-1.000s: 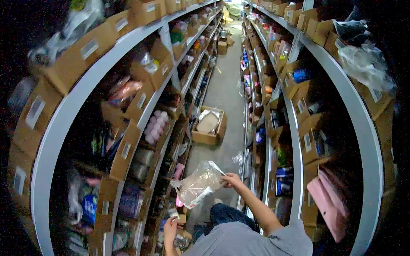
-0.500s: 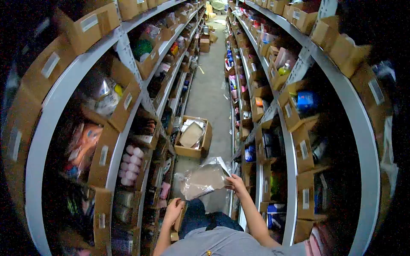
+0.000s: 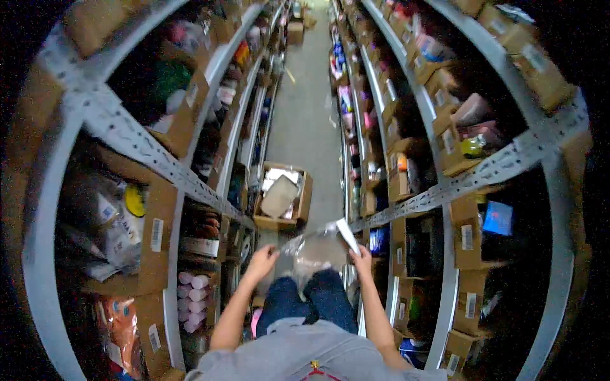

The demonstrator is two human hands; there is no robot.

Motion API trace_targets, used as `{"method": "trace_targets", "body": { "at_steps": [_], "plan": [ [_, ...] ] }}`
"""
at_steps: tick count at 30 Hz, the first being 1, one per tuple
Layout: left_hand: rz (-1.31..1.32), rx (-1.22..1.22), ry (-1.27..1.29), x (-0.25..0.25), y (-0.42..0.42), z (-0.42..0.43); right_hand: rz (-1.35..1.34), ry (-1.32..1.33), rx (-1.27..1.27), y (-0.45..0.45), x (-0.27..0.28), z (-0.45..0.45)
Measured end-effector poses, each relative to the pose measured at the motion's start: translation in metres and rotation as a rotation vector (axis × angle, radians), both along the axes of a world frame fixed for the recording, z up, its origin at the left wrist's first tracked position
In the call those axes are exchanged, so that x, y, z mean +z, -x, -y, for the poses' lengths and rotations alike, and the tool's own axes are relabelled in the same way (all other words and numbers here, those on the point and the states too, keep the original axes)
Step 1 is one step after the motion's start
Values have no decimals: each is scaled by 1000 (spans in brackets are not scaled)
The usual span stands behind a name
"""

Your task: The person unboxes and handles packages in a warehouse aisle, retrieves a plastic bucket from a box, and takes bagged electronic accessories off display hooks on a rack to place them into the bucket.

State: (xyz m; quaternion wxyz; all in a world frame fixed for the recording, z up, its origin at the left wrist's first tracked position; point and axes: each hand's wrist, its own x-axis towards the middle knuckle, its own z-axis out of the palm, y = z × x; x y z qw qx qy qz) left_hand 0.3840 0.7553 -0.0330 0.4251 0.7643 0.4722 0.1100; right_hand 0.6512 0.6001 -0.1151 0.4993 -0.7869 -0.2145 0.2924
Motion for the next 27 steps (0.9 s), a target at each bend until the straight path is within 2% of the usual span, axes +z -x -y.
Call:
{"method": "trace_targets", "body": {
  "at_steps": [1, 2, 4, 7, 8, 10, 11, 14, 15, 16, 18, 20, 21, 22, 24, 26, 27],
  "plan": [
    [-30, -8, 45, -3, -11, -11, 160, -28, -58, -10, -10, -3],
    [-62, -14, 79, -5, -23, -27, 117, -23, -103, -10, 5, -14],
    [-30, 59, 274, -18, -45, -53, 57, 26, -134, -30, -14, -29],
    [34, 223, 334, -122, -62, -87, -121, 111, -238, -54, -27, -57],
    [22, 228, 334, -131, -70, -99, -137, 198, -221, -68, -50, -61],
    [-130, 293, 309, -144, -99, -121, 203, 156, -184, -82, -76, -77],
    [-159, 261, 194, -145, -112, -131, 85, 197, -135, -91, -77, -83],
    [-336, 197, 175, -211, -136, -170, 7, 244, -113, -99, -74, -115],
    [-295, 200, 188, -217, -144, -184, -38, 223, -103, -100, -63, -131],
    [-297, 201, 194, -236, -152, -195, -17, 310, -61, -104, -71, -138],
    [-550, 5, 15, -278, -169, -232, 32, 263, -99, -108, -112, -144],
    [-542, -54, 11, -328, -183, -250, 4, 252, -87, -109, -139, -146],
    [-585, -130, -99, -335, -195, -261, -39, 291, -39, -107, -123, -159],
    [-625, -210, -212, -340, -208, -274, 26, 305, -29, -104, -130, -160],
    [-670, -328, -190, -356, -233, -292, -97, 247, -84, -102, -134, -162],
    [-700, -435, -181, -404, -247, -313, -97, 274, -91, -103, -146, -154],
    [-732, -498, -450, -442, -249, -323, -124, 280, -114, -104, -148, -152]
  ]
}}
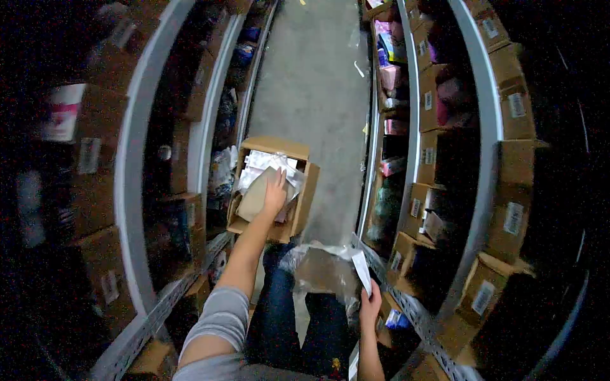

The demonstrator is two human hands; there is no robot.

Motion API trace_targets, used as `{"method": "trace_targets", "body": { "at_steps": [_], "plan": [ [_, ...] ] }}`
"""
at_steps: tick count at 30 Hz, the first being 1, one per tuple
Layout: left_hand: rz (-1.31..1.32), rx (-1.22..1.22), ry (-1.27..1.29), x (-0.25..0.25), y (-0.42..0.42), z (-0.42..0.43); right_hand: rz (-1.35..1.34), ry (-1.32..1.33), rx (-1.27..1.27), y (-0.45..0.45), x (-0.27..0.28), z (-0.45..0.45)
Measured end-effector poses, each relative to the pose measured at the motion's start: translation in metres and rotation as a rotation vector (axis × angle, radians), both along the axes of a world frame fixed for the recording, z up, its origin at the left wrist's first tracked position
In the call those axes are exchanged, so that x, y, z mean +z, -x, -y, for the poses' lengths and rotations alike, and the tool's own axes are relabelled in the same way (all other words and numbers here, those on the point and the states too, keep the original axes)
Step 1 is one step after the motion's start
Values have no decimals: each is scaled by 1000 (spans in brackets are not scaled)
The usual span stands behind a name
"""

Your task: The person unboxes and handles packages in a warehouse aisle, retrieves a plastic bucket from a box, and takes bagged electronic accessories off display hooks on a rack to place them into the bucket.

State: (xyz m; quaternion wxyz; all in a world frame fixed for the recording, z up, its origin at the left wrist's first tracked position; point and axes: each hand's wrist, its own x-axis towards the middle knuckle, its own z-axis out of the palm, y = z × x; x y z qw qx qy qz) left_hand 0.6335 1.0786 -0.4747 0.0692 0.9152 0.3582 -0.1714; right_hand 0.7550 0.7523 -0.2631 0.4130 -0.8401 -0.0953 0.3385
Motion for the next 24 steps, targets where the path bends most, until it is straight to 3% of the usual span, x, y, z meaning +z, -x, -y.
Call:
{"method": "trace_targets", "body": {
  "at_steps": [1, 2, 5, 6, 9, 10, 13, 17, 19, 20, 24],
  "plan": [
    [6, -149, -230, -10, -8, -14, 4, 42, -34, -1, -4, 2],
    [-214, -273, -235, -24, -15, -22, 17, 33, -48, -1, -9, 9],
    [-270, -344, -124, -79, -19, -43, -30, 30, -161, 0, -11, 7],
    [-404, -437, -71, -81, -22, -47, -70, 27, -157, -2, -15, 12],
    [-355, -348, -36, -137, -9, -36, -159, 187, -238, 0, -21, 19],
    [-315, -210, 65, -131, -8, -34, -86, 86, -250, 7, -29, 19],
    [-262, -281, -79, -111, -8, -34, -217, 159, -273, 12, -23, 22],
    [-171, -353, -63, -35, -5, -18, -193, 136, -223, 11, 9, 12],
    [83, -262, -207, -2, -2, 5, 21, -26, -94, 14, 29, -2],
    [135, -258, -157, 20, 2, 16, 119, -16, 0, 12, 50, -13],
    [298, -278, 36, 192, -8, 34, 371, -33, 325, 6, 111, -50]
  ]
}}
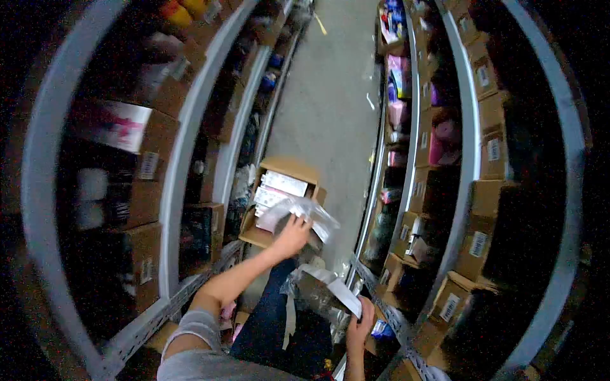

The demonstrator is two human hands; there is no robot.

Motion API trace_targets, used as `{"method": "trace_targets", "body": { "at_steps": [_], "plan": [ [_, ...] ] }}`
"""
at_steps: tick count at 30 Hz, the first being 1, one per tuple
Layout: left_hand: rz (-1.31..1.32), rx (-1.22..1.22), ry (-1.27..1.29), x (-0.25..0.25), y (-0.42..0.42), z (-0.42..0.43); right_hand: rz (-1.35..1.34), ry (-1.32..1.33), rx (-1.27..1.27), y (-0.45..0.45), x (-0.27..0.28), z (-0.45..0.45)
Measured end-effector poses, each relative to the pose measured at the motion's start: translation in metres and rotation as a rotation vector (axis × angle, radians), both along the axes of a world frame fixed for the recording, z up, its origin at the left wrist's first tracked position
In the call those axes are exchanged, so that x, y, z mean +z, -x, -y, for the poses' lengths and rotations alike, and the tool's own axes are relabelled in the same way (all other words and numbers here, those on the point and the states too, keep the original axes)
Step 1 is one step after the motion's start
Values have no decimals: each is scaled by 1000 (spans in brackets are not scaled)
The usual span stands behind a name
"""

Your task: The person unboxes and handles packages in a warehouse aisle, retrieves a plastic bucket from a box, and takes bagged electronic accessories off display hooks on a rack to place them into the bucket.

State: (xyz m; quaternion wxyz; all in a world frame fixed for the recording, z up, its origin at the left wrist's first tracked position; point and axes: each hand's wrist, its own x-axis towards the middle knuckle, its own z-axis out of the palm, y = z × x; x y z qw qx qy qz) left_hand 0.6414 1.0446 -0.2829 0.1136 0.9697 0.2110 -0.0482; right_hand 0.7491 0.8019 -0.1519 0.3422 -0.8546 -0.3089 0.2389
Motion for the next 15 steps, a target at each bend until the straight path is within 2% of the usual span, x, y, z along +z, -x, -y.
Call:
{"method": "trace_targets", "body": {
  "at_steps": [2, 4, 7, 9, 11, 12, 15],
  "plan": [
    [133, -37, 54, 80, -4, 7, 7, -67, 78, -1, 40, -18],
    [240, -57, 66, 132, -10, 24, 109, -138, 172, -8, 64, -26],
    [334, -126, 93, 227, -17, 29, 244, -329, 111, -18, 121, -41],
    [369, -121, 102, 284, -17, 31, 285, -390, 81, -32, 131, -33],
    [378, -94, 93, 320, -18, 40, 388, -424, 203, -44, 153, -30],
    [379, -56, 109, 335, -19, 44, 342, -434, 233, -47, 164, -30],
    [385, -76, 73, 369, -21, 62, 526, -392, 258, -49, 209, -38]
  ]
}}
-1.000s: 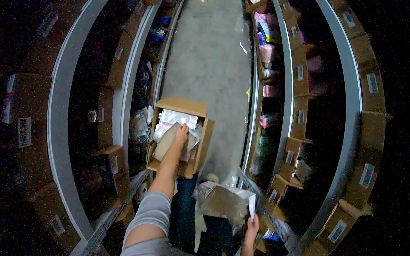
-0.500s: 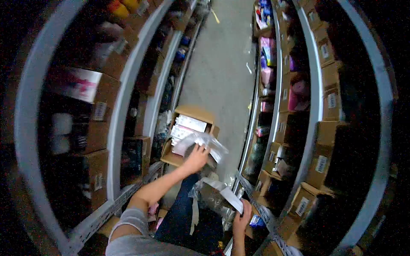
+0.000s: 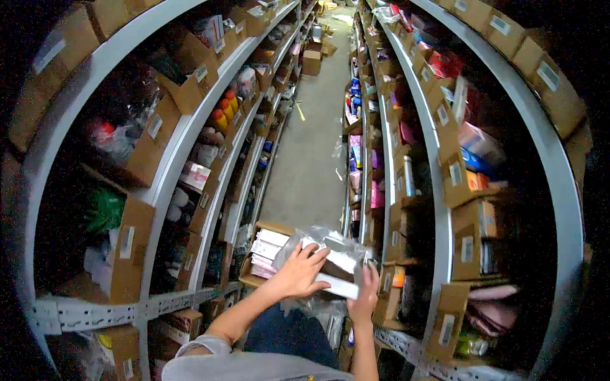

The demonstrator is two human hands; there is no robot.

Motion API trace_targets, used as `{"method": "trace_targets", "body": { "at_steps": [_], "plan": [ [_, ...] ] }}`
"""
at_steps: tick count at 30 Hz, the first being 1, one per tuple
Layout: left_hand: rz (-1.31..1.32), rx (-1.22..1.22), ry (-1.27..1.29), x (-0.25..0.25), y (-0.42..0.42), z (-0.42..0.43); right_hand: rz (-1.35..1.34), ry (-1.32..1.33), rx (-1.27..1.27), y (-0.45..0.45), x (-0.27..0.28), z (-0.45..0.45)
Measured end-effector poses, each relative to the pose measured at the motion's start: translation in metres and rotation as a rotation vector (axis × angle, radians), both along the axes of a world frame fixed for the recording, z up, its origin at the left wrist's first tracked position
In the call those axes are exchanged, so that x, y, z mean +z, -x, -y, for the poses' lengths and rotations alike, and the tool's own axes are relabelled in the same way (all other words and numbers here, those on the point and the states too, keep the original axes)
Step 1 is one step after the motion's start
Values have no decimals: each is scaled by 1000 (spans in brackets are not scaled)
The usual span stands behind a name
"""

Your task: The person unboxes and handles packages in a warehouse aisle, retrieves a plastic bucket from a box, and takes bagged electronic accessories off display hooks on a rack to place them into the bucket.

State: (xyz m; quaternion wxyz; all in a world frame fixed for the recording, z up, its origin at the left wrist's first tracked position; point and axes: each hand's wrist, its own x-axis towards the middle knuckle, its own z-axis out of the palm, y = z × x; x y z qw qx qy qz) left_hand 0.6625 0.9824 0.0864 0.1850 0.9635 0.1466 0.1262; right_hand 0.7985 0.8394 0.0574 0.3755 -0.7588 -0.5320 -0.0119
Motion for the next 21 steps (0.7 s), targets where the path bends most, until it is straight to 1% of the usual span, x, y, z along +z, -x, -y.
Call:
{"method": "trace_targets", "body": {
  "at_steps": [1, 2, 3, 4, 6, 8, 9, 10, 11, 13, 15, 16, 18, 21],
  "plan": [
    [20, -2, -15, 1, 0, 7, 9, 49, 11, 3, 5, 3],
    [-16, 35, -59, 8, -2, 15, 18, 95, 19, 3, 7, 2],
    [-68, 41, -118, 12, -6, 21, -32, 129, -5, 1, 10, 0],
    [-125, 44, -171, 12, -8, 27, -27, 96, -45, 2, 13, -2],
    [-191, -10, -310, -4, -12, 39, 99, 82, -50, 0, 23, -2],
    [-155, -36, -472, -17, -16, 49, 120, 111, -44, -5, 24, -4],
    [-137, -29, -439, -22, -16, 50, 89, 140, -51, -6, 19, -4],
    [-118, -23, -405, -24, -18, 52, 85, 64, -66, -7, 13, -3],
    [-83, -13, -411, -22, -19, 53, 82, 63, -86, -9, 6, -2],
    [-23, 0, -416, -25, -20, 58, 82, 68, -124, -8, 7, 5],
    [27, -10, -436, -21, -24, 60, 90, -40, -123, -10, 15, 7],
    [22, -24, -430, -13, -23, 62, 97, -44, -139, -14, 12, 10],
    [12, -51, -424, -9, -20, 64, 94, 19, -32, -18, -1, 12],
    [-12, -15, -411, -8, -21, 58, 26, -7, -60, -18, -5, 5]
  ]
}}
